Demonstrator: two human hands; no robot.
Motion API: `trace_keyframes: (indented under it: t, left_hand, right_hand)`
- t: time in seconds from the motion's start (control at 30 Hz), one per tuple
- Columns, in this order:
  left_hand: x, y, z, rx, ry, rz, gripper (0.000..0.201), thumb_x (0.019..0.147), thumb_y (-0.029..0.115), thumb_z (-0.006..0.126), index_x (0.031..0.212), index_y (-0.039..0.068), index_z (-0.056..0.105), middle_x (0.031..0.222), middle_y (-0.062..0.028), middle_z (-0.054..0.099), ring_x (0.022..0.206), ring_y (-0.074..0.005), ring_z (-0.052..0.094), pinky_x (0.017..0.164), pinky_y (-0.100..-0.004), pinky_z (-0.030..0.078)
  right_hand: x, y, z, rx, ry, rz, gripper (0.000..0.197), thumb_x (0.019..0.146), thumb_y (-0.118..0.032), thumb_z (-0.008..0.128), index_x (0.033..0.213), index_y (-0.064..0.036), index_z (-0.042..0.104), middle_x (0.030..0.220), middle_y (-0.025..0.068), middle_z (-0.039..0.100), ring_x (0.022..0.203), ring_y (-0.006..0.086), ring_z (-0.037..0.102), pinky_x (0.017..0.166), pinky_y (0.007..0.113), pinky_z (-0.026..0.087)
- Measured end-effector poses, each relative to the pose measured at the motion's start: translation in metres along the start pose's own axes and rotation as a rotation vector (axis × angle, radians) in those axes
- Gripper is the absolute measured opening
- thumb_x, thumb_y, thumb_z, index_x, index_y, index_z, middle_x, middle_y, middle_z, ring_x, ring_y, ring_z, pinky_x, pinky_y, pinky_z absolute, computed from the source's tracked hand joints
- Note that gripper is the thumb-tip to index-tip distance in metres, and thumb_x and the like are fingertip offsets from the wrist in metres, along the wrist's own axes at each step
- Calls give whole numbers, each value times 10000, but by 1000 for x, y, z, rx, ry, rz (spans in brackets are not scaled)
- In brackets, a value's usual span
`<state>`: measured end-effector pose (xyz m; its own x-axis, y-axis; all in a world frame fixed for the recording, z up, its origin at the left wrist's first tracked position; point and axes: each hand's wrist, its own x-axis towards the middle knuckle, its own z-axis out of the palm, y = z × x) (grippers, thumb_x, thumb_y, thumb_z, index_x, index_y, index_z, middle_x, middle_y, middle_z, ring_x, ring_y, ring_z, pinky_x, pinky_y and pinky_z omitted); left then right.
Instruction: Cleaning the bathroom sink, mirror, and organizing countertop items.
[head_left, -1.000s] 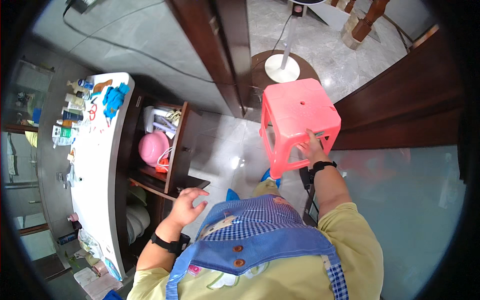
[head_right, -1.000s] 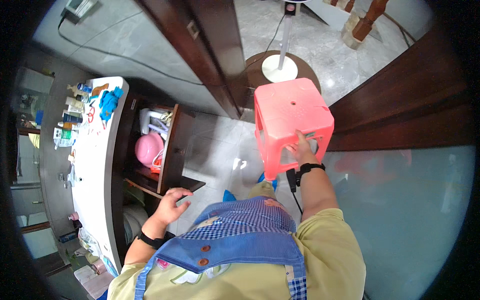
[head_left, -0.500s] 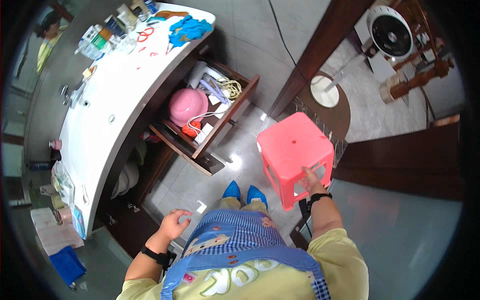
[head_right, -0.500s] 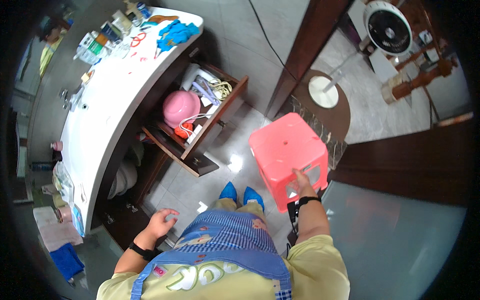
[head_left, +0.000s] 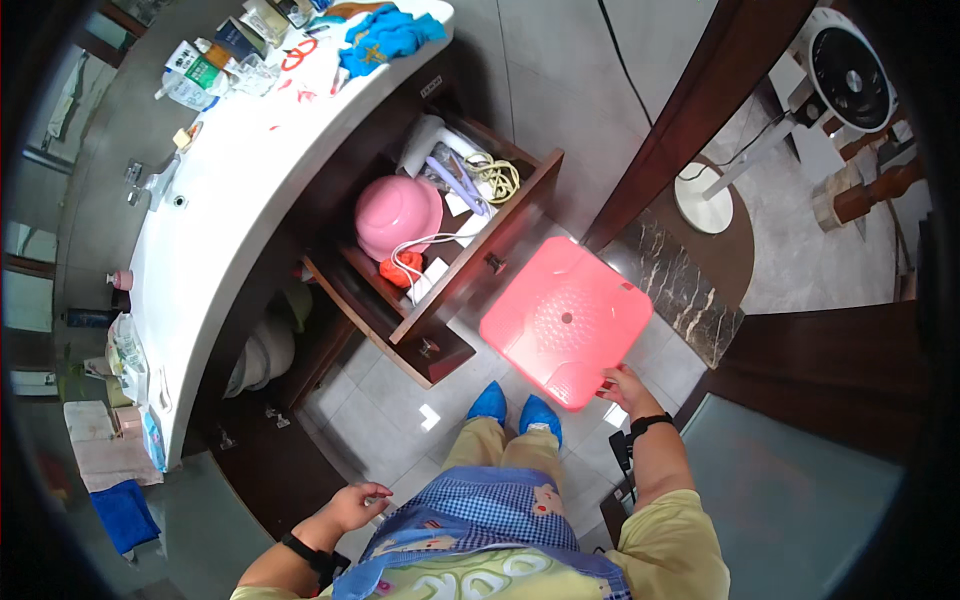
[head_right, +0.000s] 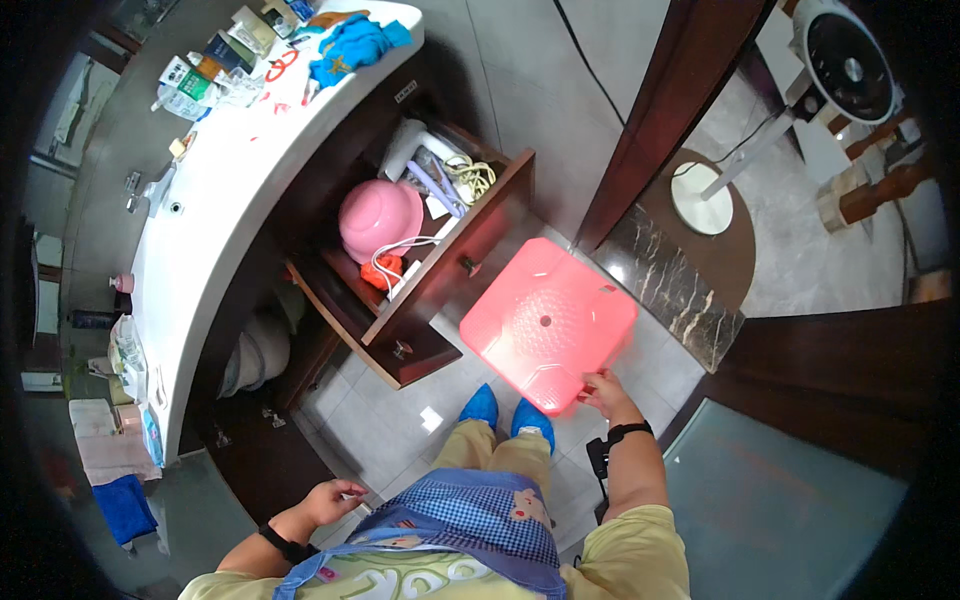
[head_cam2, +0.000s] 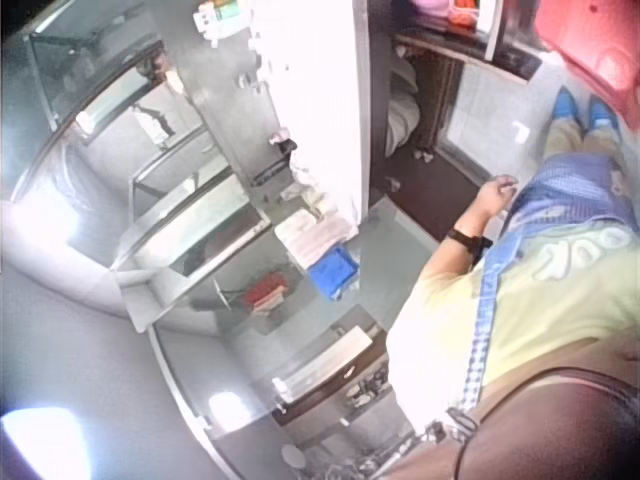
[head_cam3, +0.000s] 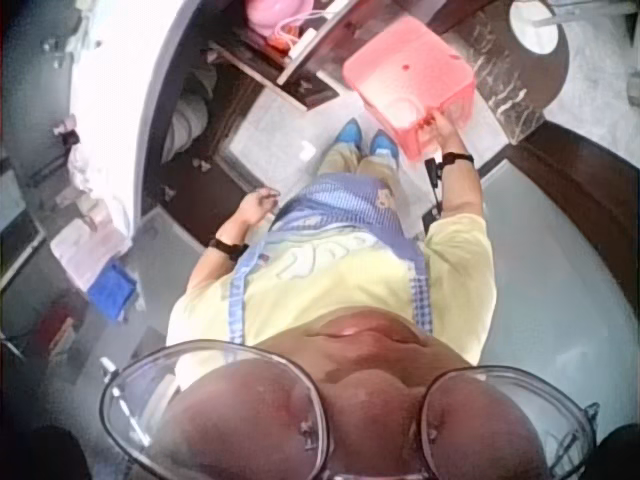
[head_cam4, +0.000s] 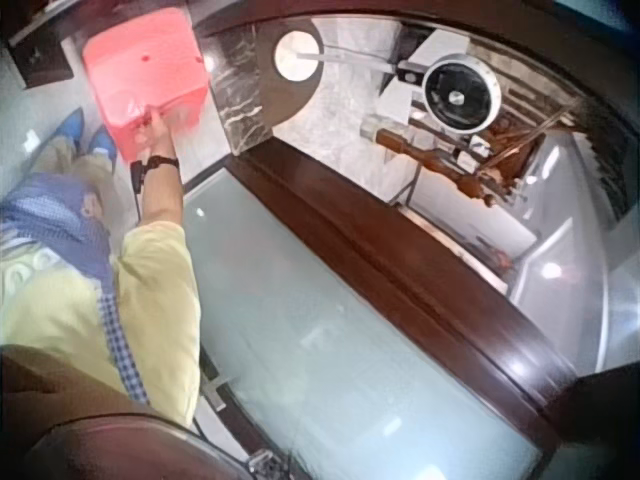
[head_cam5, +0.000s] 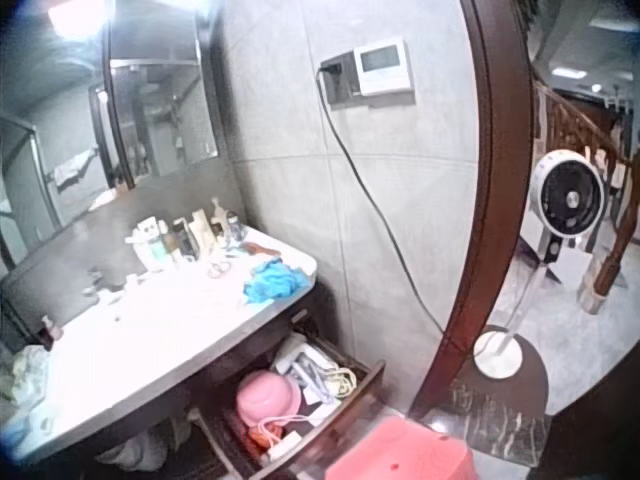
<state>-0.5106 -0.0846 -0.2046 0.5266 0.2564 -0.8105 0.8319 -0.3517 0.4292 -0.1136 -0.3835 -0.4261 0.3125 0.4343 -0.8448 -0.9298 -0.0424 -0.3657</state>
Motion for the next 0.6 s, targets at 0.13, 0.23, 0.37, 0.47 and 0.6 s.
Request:
trace_keyframes:
  t: [0.13, 0.23, 0.37, 0.47, 0.6]
  left_hand:
    - [4, -1, 7, 18, -35, -92, 252, 748, 246, 586, 977, 141, 595, 891, -61, 611, 780, -187, 571, 701, -296, 452]
    - [8, -7, 16, -53, -55, -98, 251, 751, 240, 584, 979, 137, 593, 886, -61, 613, 785, -181, 578, 708, -293, 456]
    - [18, -2, 18, -17, -68, -78, 246, 753, 223, 576, 978, 125, 590, 886, -74, 609, 796, -164, 581, 711, -284, 459]
    - [23, 9, 17, -65, -62, -86, 241, 756, 211, 566, 977, 115, 587, 895, -74, 606, 802, -163, 582, 716, -283, 458]
    - [19, 23, 17, -57, -7, -18, 234, 781, 158, 566, 999, 73, 577, 893, -72, 608, 836, -156, 570, 746, -274, 450]
  right_hand:
    - [9, 11, -37, -40, 43, -11, 418, 673, -65, 567, 1064, -107, 424, 992, 63, 507, 895, 237, 505, 755, 461, 439]
    - [16, 14, -55, 50, 171, -6, 344, 668, -56, 523, 1002, -104, 463, 997, 54, 500, 907, 228, 490, 777, 451, 428]
    - [21, 17, -64, 131, 209, -39, 376, 664, -37, 517, 1030, -105, 460, 1008, 52, 498, 933, 227, 476, 797, 446, 411]
    - [27, 18, -61, 179, 175, -65, 382, 667, -29, 520, 1036, -106, 460, 1006, 54, 494, 944, 231, 469, 805, 446, 405]
    - [31, 9, -48, 63, 232, -219, 336, 744, -53, 493, 1077, -84, 460, 959, 65, 528, 806, 212, 526, 674, 369, 458]
